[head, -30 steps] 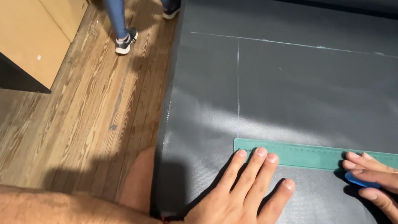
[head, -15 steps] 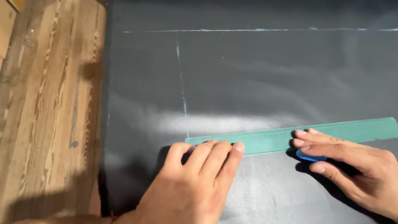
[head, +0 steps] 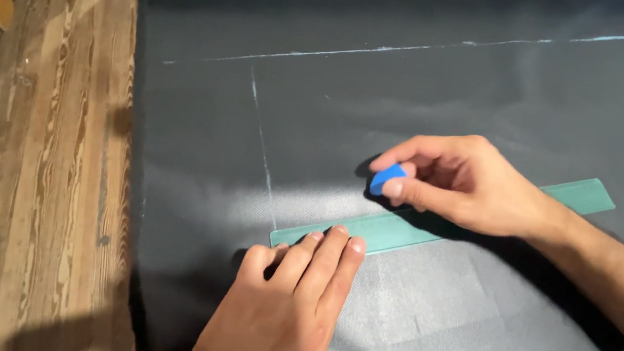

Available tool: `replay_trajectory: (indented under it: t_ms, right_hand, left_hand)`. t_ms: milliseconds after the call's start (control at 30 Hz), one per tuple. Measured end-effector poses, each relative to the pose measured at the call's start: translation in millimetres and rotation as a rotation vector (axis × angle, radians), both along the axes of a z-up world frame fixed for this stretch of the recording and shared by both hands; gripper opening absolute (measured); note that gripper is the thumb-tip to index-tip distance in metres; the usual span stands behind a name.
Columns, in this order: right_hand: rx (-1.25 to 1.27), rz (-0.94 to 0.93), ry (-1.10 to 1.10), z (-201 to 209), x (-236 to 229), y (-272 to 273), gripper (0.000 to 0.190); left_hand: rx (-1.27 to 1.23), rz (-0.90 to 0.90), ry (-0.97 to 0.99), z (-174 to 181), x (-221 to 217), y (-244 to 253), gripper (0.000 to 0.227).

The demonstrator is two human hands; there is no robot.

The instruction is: Marking straight lines on a large sheet of black leather using a ruler and blue chalk

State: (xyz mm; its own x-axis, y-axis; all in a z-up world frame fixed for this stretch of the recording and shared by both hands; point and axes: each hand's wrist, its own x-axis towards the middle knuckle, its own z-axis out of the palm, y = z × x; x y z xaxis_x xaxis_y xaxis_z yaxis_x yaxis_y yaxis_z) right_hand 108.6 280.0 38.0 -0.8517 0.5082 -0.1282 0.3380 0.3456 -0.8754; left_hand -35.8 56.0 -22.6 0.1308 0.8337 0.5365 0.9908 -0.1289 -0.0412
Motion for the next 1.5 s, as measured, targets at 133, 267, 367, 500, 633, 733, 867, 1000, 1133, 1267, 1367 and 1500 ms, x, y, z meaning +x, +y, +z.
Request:
replay_trajectory:
  t_ms: [133,267,367,500,633,733,867,1000,1133,1267,1367,1500]
  right_hand:
    - [-0.033,0.168,0.009,9.4,1.2,2.9,0.022]
    - [0.014,0.115,-0.075,12.8,3.6,2.3,0.015]
    - [0.048,0.139,-0.118,12.6,5.0,2.9,0.017]
    - [0.020,0.099,-0.135,10.5,1.2,5.2,0.022]
    - [0.027,-0.087,-0.184,9.7,-1.7,3.6,0.020]
    - [0.076,0.171,-0.128,10.4,0.8,9.2,0.016]
    - [0.115,0.141,-0.150,10.0,-0.8,7.8,0.019]
    - [0.136,0.176,-0.141,12.4,-2.0,4.5,0.023]
    - [0.192,0.187,-0.176,12.5,-1.7,7.9,0.019]
    - [0.210,0.210,-0.186,13.7,-3.2,7.7,0.017]
    - [0.208,0.208,-0.164,13.5,-0.3,5.9,0.016]
    - [0.005,0.014,0.080,-9.2,7.4,11.0,0.014]
  left_hand:
    - [0.079,-0.049,-0.034,-4.9,-2.5,-0.7,0.041]
    - [0.097,-0.029,0.017,-3.7,-2.5,0.3,0.042]
    - [0.093,-0.025,0.031,-3.6,-2.2,0.6,0.043]
    - [0.095,-0.016,0.054,-2.2,-2.2,0.8,0.044]
    - [0.086,-0.015,0.058,-5.1,-1.4,0.2,0.046]
    - [0.085,-0.016,0.044,-4.8,-2.9,-0.5,0.044]
    - [0.072,-0.030,0.057,-4.2,-3.3,-2.1,0.047]
    - [-0.004,-0.042,0.001,-0.6,-2.1,-4.1,0.051]
    - [-0.072,-0.028,0.047,-0.2,-0.9,-3.4,0.054]
    - [-0.080,-0.004,0.060,1.1,-0.4,-4.3,0.053]
    - [-0.052,-0.009,0.040,-5.8,1.3,-2.9,0.050]
    - [0.036,0.014,-0.012,-5.6,2.8,-0.6,0.039]
